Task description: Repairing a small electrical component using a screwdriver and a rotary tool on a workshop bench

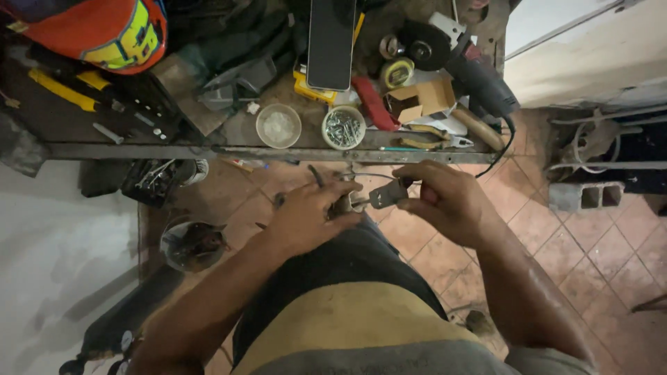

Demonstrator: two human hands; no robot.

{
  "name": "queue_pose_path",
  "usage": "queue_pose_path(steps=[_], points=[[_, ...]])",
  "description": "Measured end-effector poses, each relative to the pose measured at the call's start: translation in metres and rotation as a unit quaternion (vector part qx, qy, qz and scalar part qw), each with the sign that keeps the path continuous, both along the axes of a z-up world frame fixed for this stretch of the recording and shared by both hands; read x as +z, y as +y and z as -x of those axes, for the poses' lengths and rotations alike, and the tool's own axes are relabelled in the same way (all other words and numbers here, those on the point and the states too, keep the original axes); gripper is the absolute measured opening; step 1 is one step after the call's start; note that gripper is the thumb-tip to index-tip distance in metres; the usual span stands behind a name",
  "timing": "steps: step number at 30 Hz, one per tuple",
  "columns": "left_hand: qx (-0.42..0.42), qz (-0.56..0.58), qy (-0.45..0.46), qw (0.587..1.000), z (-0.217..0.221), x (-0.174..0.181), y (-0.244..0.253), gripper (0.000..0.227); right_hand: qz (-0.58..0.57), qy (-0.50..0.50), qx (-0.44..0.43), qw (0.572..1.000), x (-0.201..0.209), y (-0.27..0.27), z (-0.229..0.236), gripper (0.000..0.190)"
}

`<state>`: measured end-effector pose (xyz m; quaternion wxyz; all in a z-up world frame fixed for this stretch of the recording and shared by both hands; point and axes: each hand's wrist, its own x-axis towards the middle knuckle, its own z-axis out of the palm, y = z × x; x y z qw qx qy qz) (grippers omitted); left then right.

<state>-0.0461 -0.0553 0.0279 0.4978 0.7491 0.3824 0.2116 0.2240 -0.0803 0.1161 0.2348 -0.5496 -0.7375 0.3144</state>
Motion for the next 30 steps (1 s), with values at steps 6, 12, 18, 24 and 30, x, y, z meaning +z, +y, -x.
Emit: queue_pose_path(steps=[6,12,18,24,30], points=[[-0.025,0.139,-0.139,0.980,-0.001,0.018,0.000,0.055,0.077,0.095,-0.066,0.990,-0.013,0.012,-0.002,0.028],[0.009,0.117,-0.117,0.986,-0.012,0.008,-0.002,0.062,0.195,0.122,-0.135,0.964,-0.018,0.018,0.004,0.005],[0.026,0.141,-0.139,0.980,-0.005,0.016,0.007,0.038,0.301,0.185,-0.112,0.929,-0.045,0.024,-0.002,0.037],[0.006,0.211,-0.196,0.958,0.000,0.021,0.009,0.034,0.325,0.261,-0.137,0.898,-0.040,0.024,0.005,0.033],[-0.016,0.190,-0.172,0.966,0.008,0.034,0.009,0.049,0.289,0.250,-0.064,0.922,-0.029,0.024,0.006,0.024]])
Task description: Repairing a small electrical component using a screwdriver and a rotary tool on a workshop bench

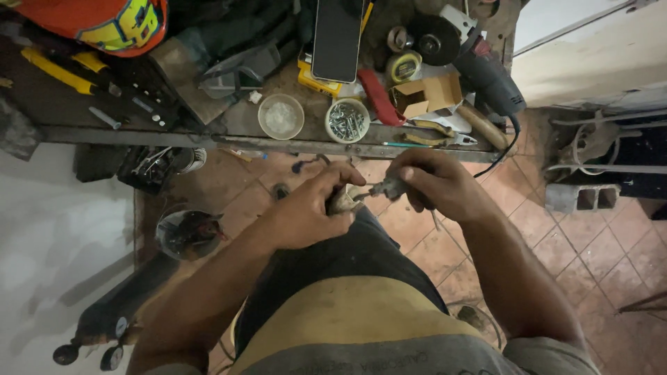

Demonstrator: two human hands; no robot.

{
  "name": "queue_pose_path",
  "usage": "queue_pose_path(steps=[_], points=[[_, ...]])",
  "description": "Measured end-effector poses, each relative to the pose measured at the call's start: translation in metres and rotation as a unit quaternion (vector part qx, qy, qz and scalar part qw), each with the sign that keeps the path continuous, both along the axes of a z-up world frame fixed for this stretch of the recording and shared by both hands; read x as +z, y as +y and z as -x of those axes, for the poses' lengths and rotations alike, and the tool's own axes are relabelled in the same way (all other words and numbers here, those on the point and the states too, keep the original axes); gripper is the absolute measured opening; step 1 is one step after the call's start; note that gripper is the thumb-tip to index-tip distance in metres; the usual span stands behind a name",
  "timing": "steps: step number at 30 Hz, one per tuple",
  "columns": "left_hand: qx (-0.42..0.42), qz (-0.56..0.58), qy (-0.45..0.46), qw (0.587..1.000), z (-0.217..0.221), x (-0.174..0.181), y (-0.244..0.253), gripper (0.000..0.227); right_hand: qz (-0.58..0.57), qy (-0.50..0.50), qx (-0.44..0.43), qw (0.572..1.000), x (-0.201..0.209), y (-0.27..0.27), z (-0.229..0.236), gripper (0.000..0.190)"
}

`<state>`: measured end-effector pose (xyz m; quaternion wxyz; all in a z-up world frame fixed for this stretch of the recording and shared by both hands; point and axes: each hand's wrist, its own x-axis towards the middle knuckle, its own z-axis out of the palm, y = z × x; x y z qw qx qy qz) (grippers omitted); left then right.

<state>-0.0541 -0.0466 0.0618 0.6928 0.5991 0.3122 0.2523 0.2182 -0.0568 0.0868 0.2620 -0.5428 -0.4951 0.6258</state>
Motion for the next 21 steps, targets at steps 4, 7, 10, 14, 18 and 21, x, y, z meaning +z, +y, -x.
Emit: queue_pose_path(steps=[4,7,10,14,18,21], points=[[-0.017,0.043,-0.012,0.999,0.002,0.000,0.000,0.058,-0.153,0.009,-0.019,0.988,0.008,-0.013,-0.002,0.036],[-0.020,0.065,0.006,0.998,0.000,0.001,-0.004,0.062,-0.202,-0.025,-0.017,0.979,0.014,-0.020,0.001,0.043],[-0.022,0.034,0.023,0.999,-0.004,0.000,-0.004,0.060,-0.224,-0.058,-0.016,0.973,0.005,-0.023,-0.005,0.046],[0.004,-0.052,0.064,0.997,-0.006,-0.002,-0.009,0.058,-0.238,-0.146,-0.016,0.960,0.007,-0.029,-0.004,0.048],[0.032,-0.060,0.081,0.994,-0.006,0.001,-0.007,0.055,-0.233,-0.178,-0.008,0.956,0.004,-0.035,-0.007,0.049],[0.012,-0.076,0.063,0.995,-0.006,0.002,-0.005,0.053,-0.235,-0.216,0.003,0.948,0.002,-0.038,0.000,0.051]])
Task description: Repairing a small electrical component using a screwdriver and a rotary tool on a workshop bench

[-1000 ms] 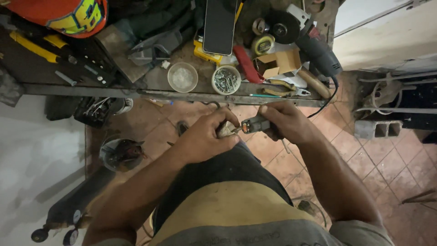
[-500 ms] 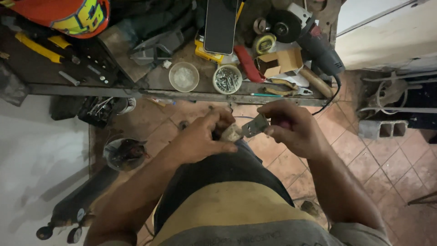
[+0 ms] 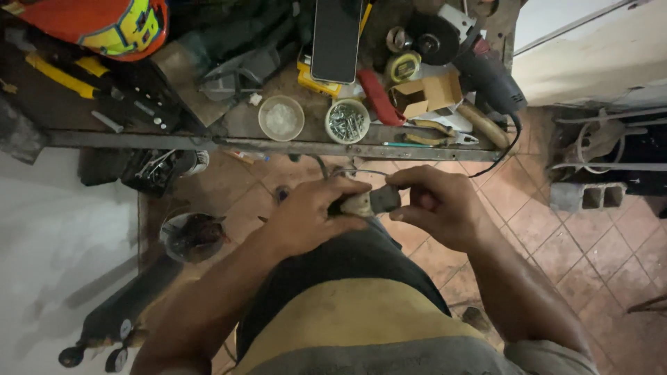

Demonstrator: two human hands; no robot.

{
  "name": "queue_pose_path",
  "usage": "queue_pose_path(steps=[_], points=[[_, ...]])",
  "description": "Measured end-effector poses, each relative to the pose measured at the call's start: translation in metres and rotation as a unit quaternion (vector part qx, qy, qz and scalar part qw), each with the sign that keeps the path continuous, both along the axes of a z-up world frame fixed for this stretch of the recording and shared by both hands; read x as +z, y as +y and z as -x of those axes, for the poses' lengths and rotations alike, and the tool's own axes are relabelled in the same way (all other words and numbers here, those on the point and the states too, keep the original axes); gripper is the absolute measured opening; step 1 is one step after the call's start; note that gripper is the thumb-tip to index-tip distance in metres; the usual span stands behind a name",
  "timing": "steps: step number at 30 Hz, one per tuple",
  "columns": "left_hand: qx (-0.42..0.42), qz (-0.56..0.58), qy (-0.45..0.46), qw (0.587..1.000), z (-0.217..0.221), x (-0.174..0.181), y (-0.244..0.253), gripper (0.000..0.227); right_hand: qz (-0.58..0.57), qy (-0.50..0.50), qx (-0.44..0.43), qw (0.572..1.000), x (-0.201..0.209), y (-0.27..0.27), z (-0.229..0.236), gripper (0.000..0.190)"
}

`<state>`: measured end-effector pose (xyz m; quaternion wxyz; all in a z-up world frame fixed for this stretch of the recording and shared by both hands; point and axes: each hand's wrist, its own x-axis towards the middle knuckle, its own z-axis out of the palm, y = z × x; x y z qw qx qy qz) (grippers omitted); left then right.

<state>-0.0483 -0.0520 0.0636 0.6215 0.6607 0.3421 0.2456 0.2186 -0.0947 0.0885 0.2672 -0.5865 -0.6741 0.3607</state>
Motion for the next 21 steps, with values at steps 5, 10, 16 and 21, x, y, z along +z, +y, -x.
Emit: queue_pose_path(steps=[5,10,16,21], points=[[0.032,-0.068,-0.055,0.996,-0.003,-0.013,-0.009,0.053,-0.112,0.040,0.050,0.992,0.015,0.016,0.022,0.049],[0.029,-0.063,-0.076,0.995,-0.002,-0.014,-0.014,0.062,-0.106,0.113,0.077,0.985,-0.003,0.025,0.026,0.042],[0.061,-0.056,-0.155,0.984,-0.001,-0.057,-0.015,0.064,-0.083,0.135,0.111,0.981,-0.030,0.046,0.043,0.052],[0.181,0.089,-0.314,0.928,0.016,-0.072,-0.021,0.052,-0.005,0.164,0.101,0.981,-0.024,0.092,0.075,0.035]])
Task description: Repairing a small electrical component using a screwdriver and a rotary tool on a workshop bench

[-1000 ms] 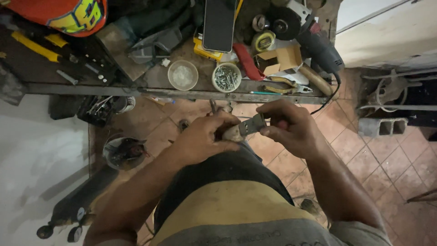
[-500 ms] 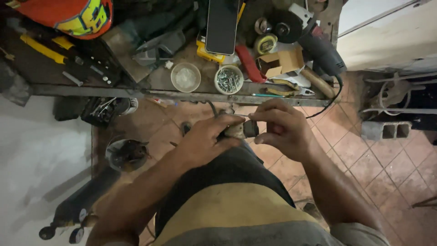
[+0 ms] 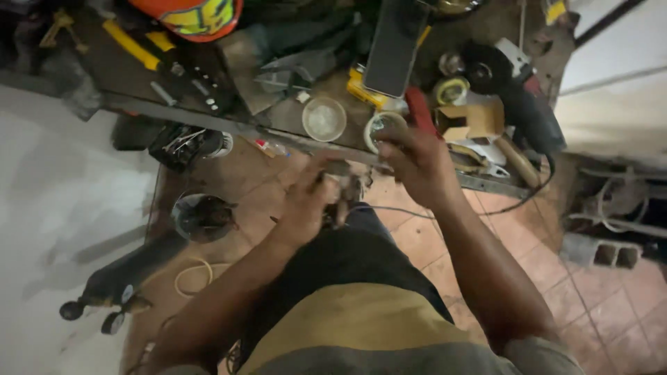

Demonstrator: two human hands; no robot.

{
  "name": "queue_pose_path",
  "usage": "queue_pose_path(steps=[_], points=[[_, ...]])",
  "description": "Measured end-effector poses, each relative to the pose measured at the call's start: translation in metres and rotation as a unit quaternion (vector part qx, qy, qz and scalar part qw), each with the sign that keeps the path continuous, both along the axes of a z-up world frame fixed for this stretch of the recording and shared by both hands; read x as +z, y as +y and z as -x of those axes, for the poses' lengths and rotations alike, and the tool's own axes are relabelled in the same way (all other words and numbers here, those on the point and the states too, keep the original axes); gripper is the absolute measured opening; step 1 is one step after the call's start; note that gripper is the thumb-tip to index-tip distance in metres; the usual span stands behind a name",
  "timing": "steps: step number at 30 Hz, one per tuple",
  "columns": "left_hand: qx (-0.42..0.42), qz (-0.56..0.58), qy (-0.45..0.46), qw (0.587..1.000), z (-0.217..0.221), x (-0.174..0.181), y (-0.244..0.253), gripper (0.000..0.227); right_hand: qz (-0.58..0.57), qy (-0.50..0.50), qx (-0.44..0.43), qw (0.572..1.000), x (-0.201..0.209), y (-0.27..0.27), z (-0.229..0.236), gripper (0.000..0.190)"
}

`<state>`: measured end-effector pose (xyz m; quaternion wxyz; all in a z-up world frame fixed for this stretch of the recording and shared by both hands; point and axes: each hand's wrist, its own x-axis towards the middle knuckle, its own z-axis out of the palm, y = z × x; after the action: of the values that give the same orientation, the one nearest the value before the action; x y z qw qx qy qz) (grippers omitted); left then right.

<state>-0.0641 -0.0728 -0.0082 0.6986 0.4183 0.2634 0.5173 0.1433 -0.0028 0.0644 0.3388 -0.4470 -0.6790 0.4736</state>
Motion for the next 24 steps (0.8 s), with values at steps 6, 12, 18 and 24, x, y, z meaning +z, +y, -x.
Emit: queue_pose_path(steps=[6,12,18,24], points=[[0.161,0.095,-0.059,0.981,0.033,-0.018,-0.008,0.039,-0.213,-0.424,0.065,0.878,-0.053,0.075,0.071,0.019],[0.234,0.195,-0.163,0.938,0.049,-0.053,-0.017,0.045,-0.217,-0.576,0.058,0.786,-0.108,0.088,0.107,0.020],[0.241,0.248,-0.143,0.927,0.056,-0.061,-0.010,0.052,-0.228,-0.575,0.039,0.785,-0.130,0.077,0.117,0.019],[0.138,0.193,-0.205,0.950,0.069,-0.020,0.013,0.072,-0.355,-0.580,-0.030,0.732,-0.150,0.087,0.118,0.010]])
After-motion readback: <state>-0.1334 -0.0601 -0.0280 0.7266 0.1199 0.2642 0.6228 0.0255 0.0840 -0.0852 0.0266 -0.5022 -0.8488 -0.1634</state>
